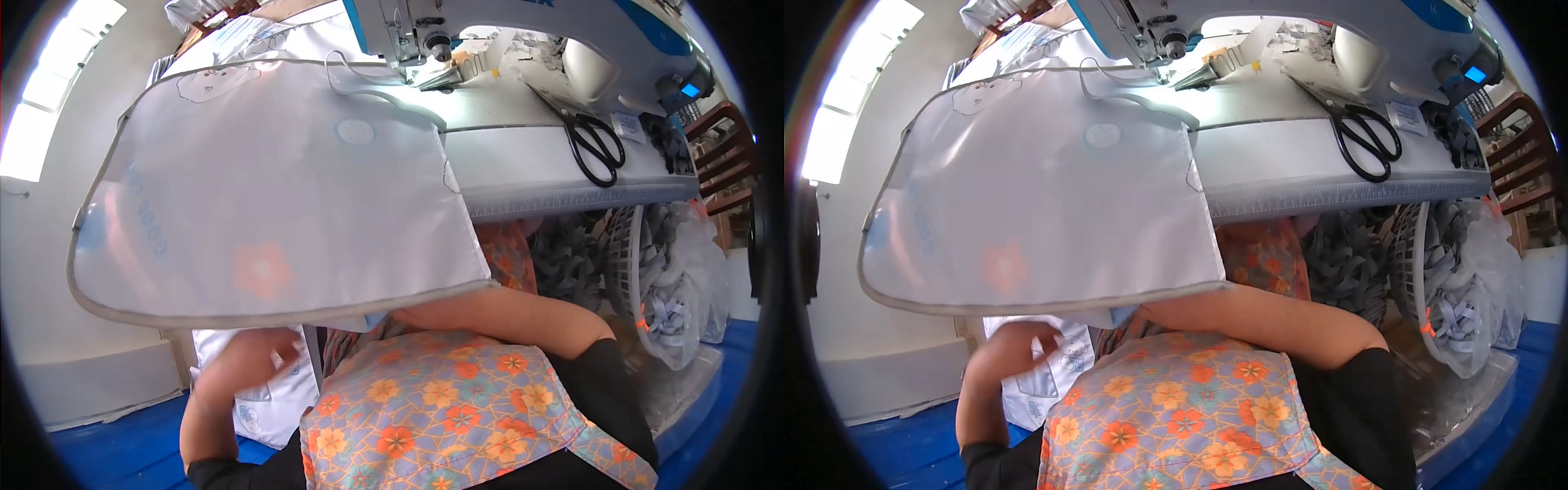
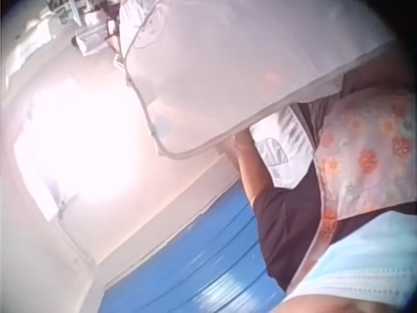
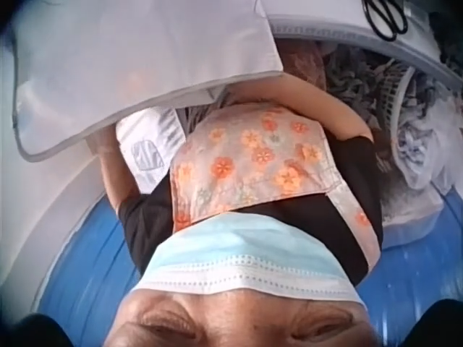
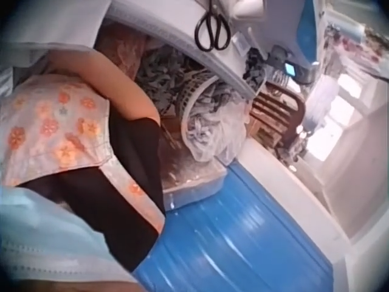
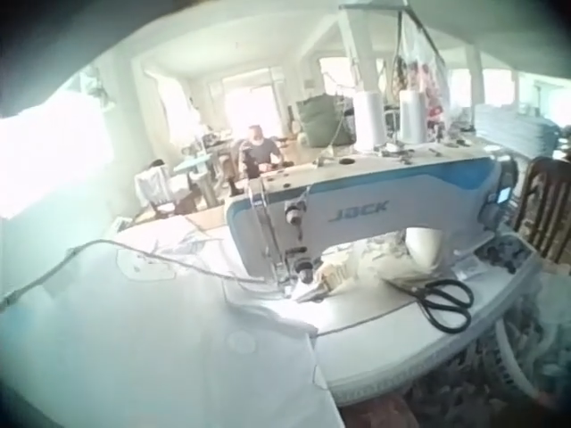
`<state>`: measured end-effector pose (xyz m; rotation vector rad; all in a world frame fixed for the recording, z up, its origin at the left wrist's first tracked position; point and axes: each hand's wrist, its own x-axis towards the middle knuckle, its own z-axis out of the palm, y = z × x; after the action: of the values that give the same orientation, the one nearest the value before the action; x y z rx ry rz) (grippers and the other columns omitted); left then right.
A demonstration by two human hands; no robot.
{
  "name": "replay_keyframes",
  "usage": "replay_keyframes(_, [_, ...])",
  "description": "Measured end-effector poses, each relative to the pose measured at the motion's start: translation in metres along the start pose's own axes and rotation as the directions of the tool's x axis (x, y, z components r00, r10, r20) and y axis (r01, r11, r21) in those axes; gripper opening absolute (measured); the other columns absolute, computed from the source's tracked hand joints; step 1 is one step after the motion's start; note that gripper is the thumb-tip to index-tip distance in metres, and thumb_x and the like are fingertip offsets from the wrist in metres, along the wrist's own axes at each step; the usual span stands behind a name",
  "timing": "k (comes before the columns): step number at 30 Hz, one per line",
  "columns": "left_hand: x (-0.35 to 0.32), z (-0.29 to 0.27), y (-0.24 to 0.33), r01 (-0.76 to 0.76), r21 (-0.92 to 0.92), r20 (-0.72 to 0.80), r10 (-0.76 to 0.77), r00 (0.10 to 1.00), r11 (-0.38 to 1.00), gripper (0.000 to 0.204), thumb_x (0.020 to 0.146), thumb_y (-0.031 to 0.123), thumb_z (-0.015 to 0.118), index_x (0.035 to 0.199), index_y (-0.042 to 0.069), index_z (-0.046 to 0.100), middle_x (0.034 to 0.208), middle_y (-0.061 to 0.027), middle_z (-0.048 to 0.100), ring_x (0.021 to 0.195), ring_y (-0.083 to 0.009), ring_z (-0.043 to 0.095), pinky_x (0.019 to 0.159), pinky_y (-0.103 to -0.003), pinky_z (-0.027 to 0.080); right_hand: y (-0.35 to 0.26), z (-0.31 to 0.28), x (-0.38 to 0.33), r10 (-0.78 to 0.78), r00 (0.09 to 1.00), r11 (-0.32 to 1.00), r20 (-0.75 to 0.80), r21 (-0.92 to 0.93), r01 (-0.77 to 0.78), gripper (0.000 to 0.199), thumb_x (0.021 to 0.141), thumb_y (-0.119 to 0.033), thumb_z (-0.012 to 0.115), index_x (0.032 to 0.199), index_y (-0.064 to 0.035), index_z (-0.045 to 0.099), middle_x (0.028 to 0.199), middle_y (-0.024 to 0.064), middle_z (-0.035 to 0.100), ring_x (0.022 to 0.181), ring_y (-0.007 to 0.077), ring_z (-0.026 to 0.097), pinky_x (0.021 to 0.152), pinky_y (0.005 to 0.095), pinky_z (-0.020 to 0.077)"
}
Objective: Using an industrial sewing machine to sew fabric pieces and plastic panels together.
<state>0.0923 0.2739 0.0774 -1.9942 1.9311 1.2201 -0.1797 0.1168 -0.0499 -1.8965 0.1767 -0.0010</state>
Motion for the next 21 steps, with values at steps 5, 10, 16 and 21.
replay_keyframes(5, [0.014, -0.062, 0.184, -0.585, 0.557, -0.245, 0.79, 0.562, 0.589, 0.033, 0.081, 0.014, 0.067, 0.11, 0.0, 0.069, 0.114, -0.0157, 0.069, 0.102, -0.0318, 0.069, 0.09, -0.046, 0.055, -0.015, -0.005, 0.005, 0.02, 0.997, 0.985, 0.08, -0.173, -0.006, 0.041, 0.099, -0.019, 0.062, 0.137, -0.005, 0.059, 0.131, 0.0103, 0.065, 0.121, 0.0256, 0.061, 0.109, 0.0419, 0.0439])
replay_keyframes(10, [0.137, -0.034, 0.057, 0.038, 0.746, -0.423, 0.429, 0.798, 0.665, 0.054, 0.089, 0.015, 0.055, 0.142, 0.007, 0.052, 0.152, -0.0213, 0.044, 0.142, -0.036, 0.041, 0.115, -0.062, 0.028, 0.008, 0.004, -0.005, -0.59, 0.696, 0.785, -0.409, -0.493, 0.376, 0.027, 0.081, -0.009, 0.064, 0.107, -0.0036, 0.07, 0.102, 0.0154, 0.07, 0.096, 0.0354, 0.067, 0.097, 0.0474, 0.0503])
replay_keyframes(16, [0.147, -0.079, 0.093, 0.284, 0.473, -0.252, -0.181, 0.951, 0.834, 0.051, 0.088, 0.018, 0.055, 0.138, 0.008, 0.054, 0.138, -0.019, 0.057, 0.13, -0.0318, 0.053, 0.113, -0.05, 0.035, 0.018, 0.003, -0.009, -0.49, 0.773, 0.858, -0.403, -0.379, 0.347, 0.04, 0.077, -0.011, 0.064, 0.116, -0.0048, 0.069, 0.119, 0.0177, 0.066, 0.112, 0.0407, 0.061, 0.103, 0.0476, 0.0468])
replay_keyframes(21, [0.25, -0.085, 0.098, -0.091, 0.807, -0.523, 0.778, 0.347, 0.583, 0.025, 0.083, 0.014, 0.061, 0.105, 0.004, 0.069, 0.106, -0.016, 0.07, 0.106, -0.0356, 0.065, 0.098, -0.044, 0.049, 0.007, 0.001, -0.009, -0.445, 0.827, 0.866, -0.344, -0.4, 0.3, 0.045, 0.076, -0.014, 0.065, 0.12, -0.004, 0.068, 0.125, 0.0178, 0.064, 0.113, 0.0427, 0.06, 0.104, 0.0478, 0.0469])
